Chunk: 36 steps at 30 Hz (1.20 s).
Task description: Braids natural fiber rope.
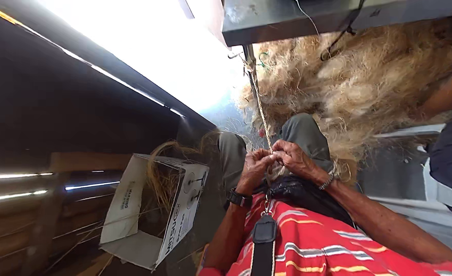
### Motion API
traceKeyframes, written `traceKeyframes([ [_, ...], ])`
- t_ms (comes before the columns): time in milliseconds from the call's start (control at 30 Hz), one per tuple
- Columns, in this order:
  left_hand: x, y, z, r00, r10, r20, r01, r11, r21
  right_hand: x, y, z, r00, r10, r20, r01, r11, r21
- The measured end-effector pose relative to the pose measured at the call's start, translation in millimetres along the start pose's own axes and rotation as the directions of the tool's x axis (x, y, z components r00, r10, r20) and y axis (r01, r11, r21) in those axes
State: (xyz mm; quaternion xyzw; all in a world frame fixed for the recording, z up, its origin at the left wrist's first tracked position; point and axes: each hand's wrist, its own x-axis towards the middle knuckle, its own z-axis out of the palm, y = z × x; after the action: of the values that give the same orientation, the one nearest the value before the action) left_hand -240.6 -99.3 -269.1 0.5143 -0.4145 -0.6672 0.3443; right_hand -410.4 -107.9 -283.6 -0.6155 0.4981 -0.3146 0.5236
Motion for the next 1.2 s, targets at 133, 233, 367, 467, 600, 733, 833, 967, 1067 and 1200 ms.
traceKeyframes([
  [133, 2, -3, 1, 0.996, -0.084, 0.024, 0.082, 0.992, 0.096, -10, 9, -4, 0.998, 0.055, 0.027, -0.056, 0.998, 0.022],
  [233, 7, -10, 1, 0.998, -0.047, 0.039, 0.041, 0.989, 0.142, -16, 9, -9, 0.995, 0.087, 0.039, -0.091, 0.988, 0.125],
  [367, 9, -13, -5, 0.999, -0.039, 0.006, 0.037, 0.971, 0.238, -19, 4, -6, 0.993, 0.113, 0.02, -0.114, 0.977, 0.179],
  [467, 8, -12, -6, 1.0, 0.009, 0.003, -0.009, 0.953, 0.302, -24, 1, -7, 0.99, 0.141, 0.01, -0.139, 0.961, 0.239],
  [600, 5, -19, -7, 0.993, 0.097, 0.061, -0.109, 0.965, 0.237, -21, 21, -13, 0.965, 0.241, 0.099, -0.26, 0.877, 0.405],
  [733, 5, -19, -7, 0.987, 0.078, 0.141, -0.078, 0.997, -0.005, -22, 34, -29, 0.948, 0.237, 0.211, -0.312, 0.814, 0.491],
  [833, 8, -16, -9, 0.967, 0.085, 0.239, -0.033, 0.976, -0.215, -25, 34, -39, 0.954, 0.206, 0.216, -0.278, 0.876, 0.395],
  [967, 14, -15, -10, 0.909, 0.2, 0.367, -0.021, 0.899, -0.438, -31, 38, -57, 0.973, 0.152, 0.176, -0.191, 0.955, 0.228],
  [1067, 14, -12, -10, 0.891, 0.262, 0.372, -0.045, 0.864, -0.502, -32, 47, -88, 0.979, 0.181, 0.097, -0.183, 0.983, 0.011],
  [1200, 10, -10, -10, 0.902, 0.281, 0.329, -0.086, 0.862, -0.5, -56, 82, -146, 0.942, 0.302, -0.15, -0.329, 0.92, -0.214],
])
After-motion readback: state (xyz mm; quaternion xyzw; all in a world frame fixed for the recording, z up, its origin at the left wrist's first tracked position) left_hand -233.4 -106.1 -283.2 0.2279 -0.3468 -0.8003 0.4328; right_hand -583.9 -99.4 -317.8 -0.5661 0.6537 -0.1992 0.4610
